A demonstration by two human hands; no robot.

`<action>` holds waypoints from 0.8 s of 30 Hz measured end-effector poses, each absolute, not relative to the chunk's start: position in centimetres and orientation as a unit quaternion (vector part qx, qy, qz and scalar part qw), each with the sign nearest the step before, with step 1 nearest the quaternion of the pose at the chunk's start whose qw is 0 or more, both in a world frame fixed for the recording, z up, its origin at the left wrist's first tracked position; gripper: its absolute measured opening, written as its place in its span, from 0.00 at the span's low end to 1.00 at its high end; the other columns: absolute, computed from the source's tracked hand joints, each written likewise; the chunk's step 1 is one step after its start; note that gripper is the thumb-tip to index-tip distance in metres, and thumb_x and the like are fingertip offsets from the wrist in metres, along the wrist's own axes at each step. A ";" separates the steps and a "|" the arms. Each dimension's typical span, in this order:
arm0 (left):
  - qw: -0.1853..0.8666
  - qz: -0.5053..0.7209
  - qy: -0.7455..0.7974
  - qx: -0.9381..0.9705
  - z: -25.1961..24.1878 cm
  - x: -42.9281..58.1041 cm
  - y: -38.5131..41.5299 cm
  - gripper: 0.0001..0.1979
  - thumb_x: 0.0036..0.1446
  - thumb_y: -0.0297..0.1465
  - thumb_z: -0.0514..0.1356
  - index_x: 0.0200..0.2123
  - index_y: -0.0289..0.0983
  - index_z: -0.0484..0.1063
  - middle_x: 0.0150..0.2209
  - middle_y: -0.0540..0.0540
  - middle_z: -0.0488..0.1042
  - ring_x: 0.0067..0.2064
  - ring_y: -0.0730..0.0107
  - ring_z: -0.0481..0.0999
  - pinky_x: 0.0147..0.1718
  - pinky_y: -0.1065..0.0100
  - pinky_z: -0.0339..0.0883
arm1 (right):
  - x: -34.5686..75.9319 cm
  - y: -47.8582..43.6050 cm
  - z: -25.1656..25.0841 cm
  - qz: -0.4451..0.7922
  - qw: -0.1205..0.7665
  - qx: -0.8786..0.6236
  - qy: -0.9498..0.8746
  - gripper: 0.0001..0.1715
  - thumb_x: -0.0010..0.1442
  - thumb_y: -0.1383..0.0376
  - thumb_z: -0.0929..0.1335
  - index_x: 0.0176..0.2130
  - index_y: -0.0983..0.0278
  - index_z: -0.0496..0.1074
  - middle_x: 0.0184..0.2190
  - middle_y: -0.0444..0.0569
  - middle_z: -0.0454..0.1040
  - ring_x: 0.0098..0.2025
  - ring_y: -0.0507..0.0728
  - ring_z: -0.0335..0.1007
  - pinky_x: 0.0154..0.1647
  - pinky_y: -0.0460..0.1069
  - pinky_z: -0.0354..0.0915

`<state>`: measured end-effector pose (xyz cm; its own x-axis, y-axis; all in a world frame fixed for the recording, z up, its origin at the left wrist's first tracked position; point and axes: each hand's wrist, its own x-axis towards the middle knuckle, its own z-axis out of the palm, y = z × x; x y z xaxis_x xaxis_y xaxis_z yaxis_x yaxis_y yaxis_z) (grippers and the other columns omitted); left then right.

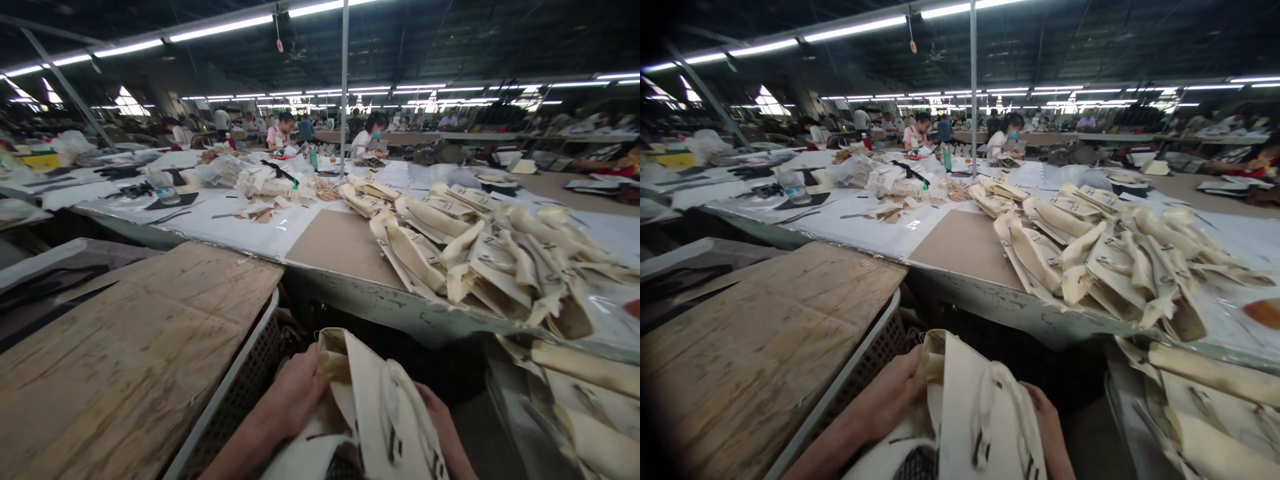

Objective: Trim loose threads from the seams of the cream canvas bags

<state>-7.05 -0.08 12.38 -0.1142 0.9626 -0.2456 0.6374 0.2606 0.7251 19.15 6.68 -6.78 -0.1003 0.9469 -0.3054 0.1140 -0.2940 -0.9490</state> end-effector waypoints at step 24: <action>0.286 0.080 0.708 0.641 10.7 -4.5 2.6 0.14 0.55 0.26 0.51 0.44 0.37 0.69 0.38 0.39 0.80 0.40 0.53 0.80 0.33 0.67 0.64 | 14.5 3.8 4.2 0.449 0.417 -0.469 -0.636 0.14 0.64 0.53 0.64 0.41 0.58 0.73 0.34 0.47 0.76 0.35 0.58 0.71 0.37 0.49 0.67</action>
